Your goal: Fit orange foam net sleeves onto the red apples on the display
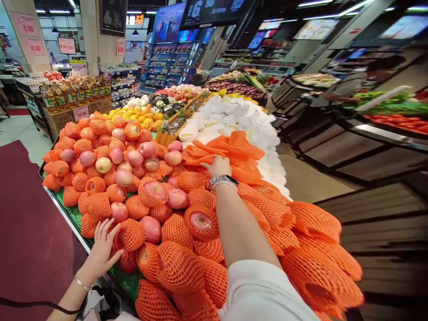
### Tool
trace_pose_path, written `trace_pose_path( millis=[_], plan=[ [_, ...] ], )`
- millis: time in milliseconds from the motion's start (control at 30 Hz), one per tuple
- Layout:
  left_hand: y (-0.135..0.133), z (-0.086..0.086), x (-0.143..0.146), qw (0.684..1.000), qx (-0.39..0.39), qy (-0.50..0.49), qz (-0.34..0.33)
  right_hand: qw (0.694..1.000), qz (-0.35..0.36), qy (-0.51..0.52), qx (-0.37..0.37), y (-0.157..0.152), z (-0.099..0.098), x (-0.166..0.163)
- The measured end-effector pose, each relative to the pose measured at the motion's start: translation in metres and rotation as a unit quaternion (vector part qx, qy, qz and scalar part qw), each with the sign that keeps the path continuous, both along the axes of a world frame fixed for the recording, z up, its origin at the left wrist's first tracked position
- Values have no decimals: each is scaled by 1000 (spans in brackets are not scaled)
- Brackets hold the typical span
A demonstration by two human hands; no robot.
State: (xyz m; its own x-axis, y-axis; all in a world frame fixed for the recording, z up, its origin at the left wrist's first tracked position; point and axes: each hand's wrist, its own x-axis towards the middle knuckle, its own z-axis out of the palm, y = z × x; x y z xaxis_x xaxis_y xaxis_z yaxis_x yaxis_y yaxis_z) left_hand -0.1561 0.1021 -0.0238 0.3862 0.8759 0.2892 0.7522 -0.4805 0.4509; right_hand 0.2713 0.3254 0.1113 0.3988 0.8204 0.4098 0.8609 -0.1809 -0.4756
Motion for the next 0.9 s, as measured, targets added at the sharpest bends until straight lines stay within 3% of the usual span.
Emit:
trace_pose_path(
  millis=[100,233,333,433,500,633,733,800,900],
  plan=[
    [-11,-5,-17,999,-19,-34,37,999,-37,0,-36,2,3,-3],
    [-19,-6,-31,989,-63,-118,60,999,-4,-30,-24,-7,23,-16],
    [-17,4,-30,966,-94,-231,73,998,27,-56,-2,-25,42,-31],
    [-11,23,-16,922,-153,-349,71,987,151,-2,55,-60,54,-57],
    [-5,38,-3,883,-210,-419,31,952,273,62,123,-90,54,-82],
    [5,60,24,767,-257,-586,-41,888,418,20,191,-152,41,-134],
    [12,66,33,683,-238,-691,-15,846,490,-10,211,-185,25,-160],
    [15,67,31,660,-242,-711,21,827,523,17,208,-198,14,-170],
    [17,69,25,662,-319,-677,35,790,579,28,198,-208,2,-180]
  ],
)
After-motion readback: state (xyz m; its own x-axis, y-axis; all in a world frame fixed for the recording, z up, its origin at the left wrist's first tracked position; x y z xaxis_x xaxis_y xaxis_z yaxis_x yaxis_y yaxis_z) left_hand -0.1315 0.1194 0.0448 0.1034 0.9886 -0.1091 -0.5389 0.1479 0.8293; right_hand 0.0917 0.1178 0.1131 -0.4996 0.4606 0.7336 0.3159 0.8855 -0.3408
